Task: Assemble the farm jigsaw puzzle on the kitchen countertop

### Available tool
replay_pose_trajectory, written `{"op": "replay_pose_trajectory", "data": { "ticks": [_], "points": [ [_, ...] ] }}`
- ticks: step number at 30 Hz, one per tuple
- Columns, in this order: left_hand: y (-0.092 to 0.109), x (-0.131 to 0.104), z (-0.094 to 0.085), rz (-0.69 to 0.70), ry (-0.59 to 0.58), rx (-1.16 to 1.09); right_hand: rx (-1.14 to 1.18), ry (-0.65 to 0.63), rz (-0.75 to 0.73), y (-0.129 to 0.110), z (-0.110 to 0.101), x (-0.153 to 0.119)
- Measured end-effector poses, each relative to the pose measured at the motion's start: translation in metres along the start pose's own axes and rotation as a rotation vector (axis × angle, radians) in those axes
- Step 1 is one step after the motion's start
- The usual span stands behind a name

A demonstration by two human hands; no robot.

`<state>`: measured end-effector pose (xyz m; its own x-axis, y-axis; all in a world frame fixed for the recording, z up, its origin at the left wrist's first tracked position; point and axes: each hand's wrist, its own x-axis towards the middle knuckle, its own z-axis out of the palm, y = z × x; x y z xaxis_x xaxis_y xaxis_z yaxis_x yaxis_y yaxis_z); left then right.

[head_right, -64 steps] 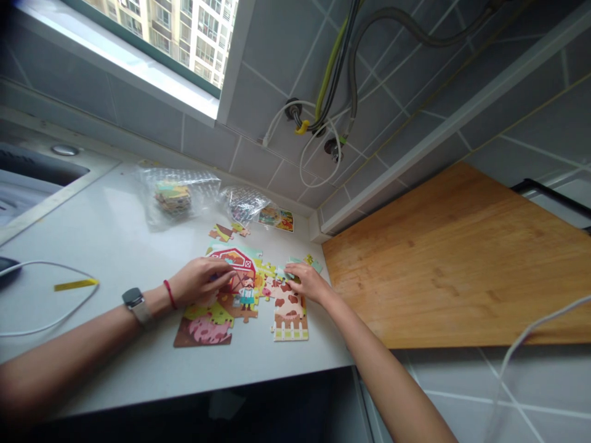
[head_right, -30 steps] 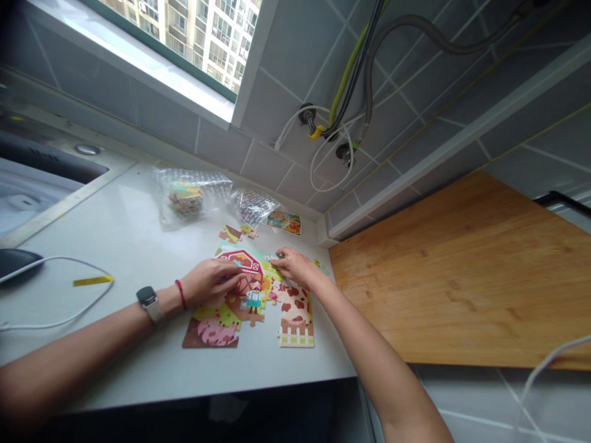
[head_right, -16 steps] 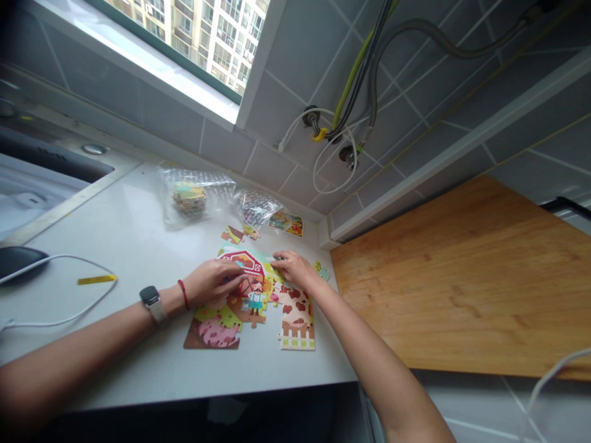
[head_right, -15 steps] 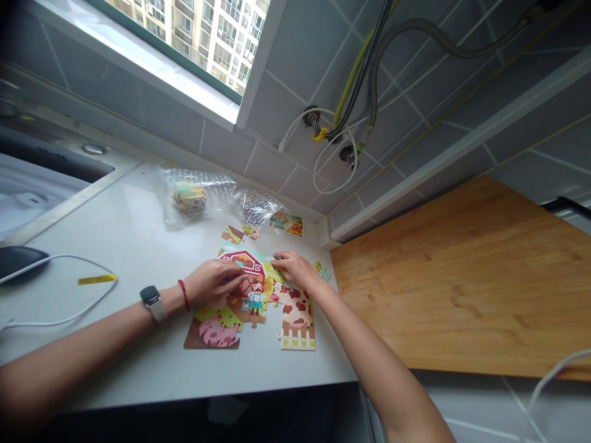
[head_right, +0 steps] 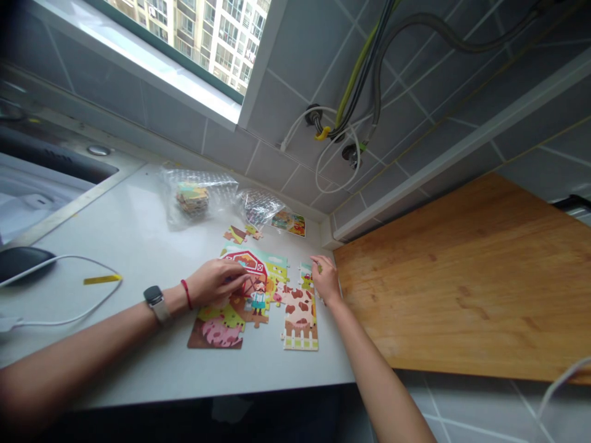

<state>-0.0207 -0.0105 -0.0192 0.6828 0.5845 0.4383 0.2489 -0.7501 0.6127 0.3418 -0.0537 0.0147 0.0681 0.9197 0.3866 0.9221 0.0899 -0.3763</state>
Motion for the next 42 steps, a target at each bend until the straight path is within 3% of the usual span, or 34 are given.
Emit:
{"op": "replay_pose_trajectory", "data": {
  "ticks": [4,8,12,18,29,33,37,42],
  "points": [
    [0.000,0.000,0.000,0.002,0.015,0.007,-0.037,0.176,0.148,0.038,-0.016,-0.025],
    [0.000,0.001,-0.003,0.005,0.076,0.024,-0.065,0.270,0.226,0.060,-0.015,-0.055],
    [0.000,0.000,-0.009,-0.042,0.174,-0.009,-0.074,0.270,0.216,0.065,-0.005,-0.068],
    [0.000,0.001,-0.014,-0.234,0.300,-0.009,-0.051,0.209,0.188,0.066,0.003,-0.065],
    [0.006,0.000,-0.013,-0.291,0.291,0.181,0.166,0.283,0.229,0.074,0.007,-0.065],
    [-0.017,0.007,-0.025,-0.290,0.182,0.294,0.257,0.345,0.289,0.080,0.006,-0.065],
    [-0.047,0.026,-0.050,-0.287,-0.057,0.453,0.332,0.366,0.315,0.079,0.006,-0.064],
    [-0.058,0.055,-0.072,-0.286,-0.273,0.491,0.418,0.385,0.340,0.073,0.005,-0.062]
  ]
}}
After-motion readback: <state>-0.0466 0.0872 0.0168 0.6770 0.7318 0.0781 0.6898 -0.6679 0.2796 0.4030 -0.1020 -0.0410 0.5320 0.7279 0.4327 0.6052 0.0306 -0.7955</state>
